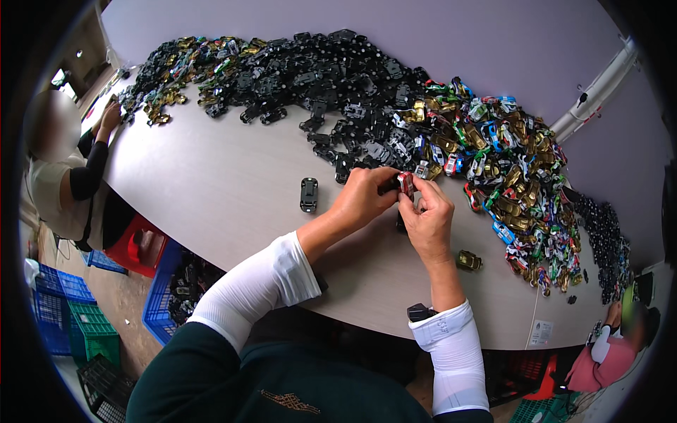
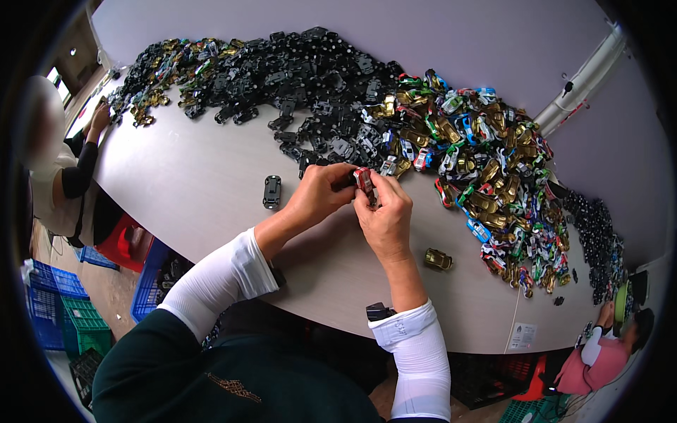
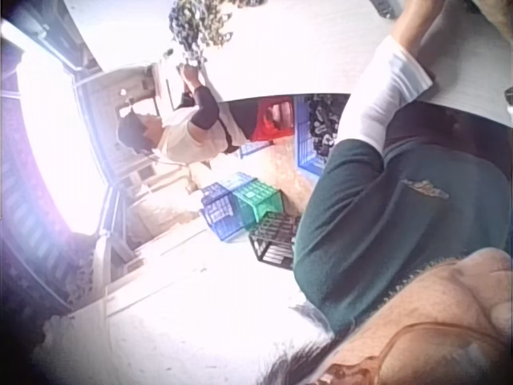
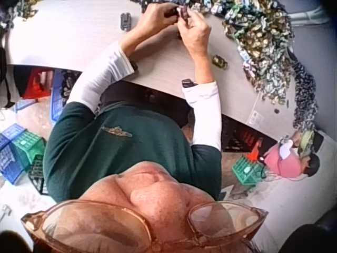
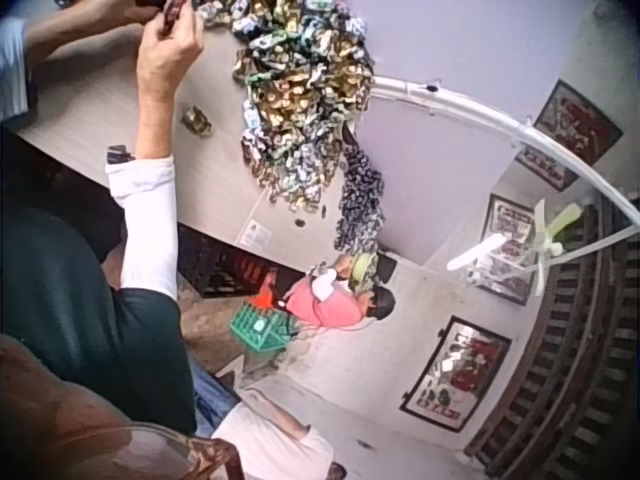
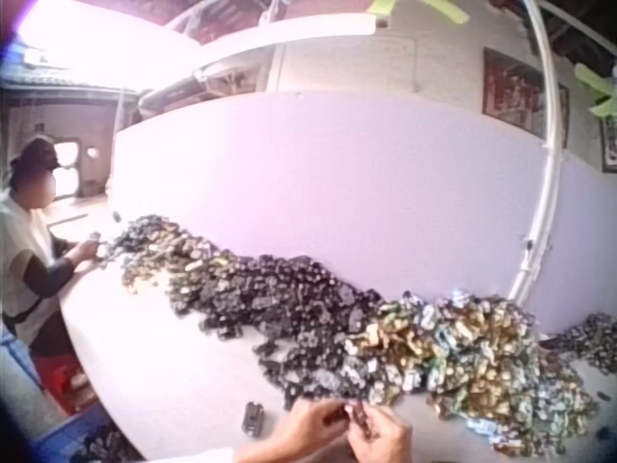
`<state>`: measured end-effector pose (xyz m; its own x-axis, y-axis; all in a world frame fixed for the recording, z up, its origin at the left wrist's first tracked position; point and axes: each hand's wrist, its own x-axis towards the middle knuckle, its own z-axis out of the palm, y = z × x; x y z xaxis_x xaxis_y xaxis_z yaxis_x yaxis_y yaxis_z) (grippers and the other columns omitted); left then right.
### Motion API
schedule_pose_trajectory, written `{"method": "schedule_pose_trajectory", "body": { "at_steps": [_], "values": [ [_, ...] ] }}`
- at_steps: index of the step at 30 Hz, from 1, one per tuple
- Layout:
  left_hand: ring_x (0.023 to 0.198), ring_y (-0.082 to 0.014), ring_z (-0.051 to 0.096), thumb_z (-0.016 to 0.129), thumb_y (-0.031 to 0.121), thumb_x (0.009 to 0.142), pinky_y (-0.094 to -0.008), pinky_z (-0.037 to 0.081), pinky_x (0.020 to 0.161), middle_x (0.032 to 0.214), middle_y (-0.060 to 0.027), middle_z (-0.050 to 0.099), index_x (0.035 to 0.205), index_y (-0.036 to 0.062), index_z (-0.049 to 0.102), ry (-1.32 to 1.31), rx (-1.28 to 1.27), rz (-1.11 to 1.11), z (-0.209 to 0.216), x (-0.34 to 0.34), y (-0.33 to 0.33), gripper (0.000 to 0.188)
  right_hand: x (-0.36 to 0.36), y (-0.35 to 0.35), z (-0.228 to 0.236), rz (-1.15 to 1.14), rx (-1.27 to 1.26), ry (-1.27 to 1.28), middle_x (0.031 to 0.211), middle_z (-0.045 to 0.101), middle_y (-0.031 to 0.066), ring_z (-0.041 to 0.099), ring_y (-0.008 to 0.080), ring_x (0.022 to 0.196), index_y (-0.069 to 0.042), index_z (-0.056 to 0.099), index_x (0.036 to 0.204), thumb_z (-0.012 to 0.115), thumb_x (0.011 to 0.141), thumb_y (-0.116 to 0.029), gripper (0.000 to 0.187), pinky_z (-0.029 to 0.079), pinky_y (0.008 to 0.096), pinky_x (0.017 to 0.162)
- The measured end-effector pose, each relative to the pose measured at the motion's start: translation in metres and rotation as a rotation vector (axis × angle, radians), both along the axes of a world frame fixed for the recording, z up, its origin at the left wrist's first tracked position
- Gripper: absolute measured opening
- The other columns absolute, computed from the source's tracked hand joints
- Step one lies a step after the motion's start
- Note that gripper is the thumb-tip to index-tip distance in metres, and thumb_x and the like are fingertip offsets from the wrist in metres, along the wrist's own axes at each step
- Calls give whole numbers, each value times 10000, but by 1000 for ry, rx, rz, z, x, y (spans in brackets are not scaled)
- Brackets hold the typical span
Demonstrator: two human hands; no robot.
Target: The person is seen manually assembling small toy cars, putting together chassis and colorful body parts.
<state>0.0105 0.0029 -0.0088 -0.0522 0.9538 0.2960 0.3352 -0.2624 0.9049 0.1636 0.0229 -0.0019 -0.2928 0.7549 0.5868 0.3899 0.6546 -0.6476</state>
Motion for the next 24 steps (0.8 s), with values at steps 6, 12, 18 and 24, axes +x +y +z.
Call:
{"method": "schedule_pose_trajectory", "body": {
  "at_steps": [6, 12, 18, 24],
  "values": [
    [673, -51, 565, 685, 49, 783, -274, 496, 600, 721, -102, 671, 1054, -47, 647, 72, 52, 17, 0, 0, 0, 290, 0, -4, 3, -11, -29, 41, 836, 630, 151, 632, 238, 676, 88, 629, 1017, 667, 769, 1, 265, 503, 338, 580],
    [679, -55, 572, 671, 40, 779, -271, 503, 620, 732, -130, 670, 1086, -57, 633, 30, -31, 18, 7, -2, -3, 325, -1, -3, 0, 13, -31, 35, 848, 635, 159, 638, 249, 683, 95, 626, 1032, 661, 774, 0, 277, 513, 343, 600],
    [769, -107, 645, 660, 30, 769, -272, 521, 703, 830, -131, 695, 1112, -82, 612, 89, 53, -65, -2, -4, 0, 364, -1, -1, -3, -38, -63, -14, 862, 638, 170, 649, 285, 728, 95, 627, 1049, 656, 782, -14, 289, 522, 354, 647],
    [884, -123, 643, 640, 120, 914, -276, 536, 801, 963, -85, 683, 1101, -57, 633, -376, -190, -195, -8, -10, 9, 258, 2, 3, -2, -62, 136, -75, 838, 648, 155, 655, 277, 730, 83, 618, 1098, 673, 827, -72, 317, 521, 342, 675]
  ]
}}
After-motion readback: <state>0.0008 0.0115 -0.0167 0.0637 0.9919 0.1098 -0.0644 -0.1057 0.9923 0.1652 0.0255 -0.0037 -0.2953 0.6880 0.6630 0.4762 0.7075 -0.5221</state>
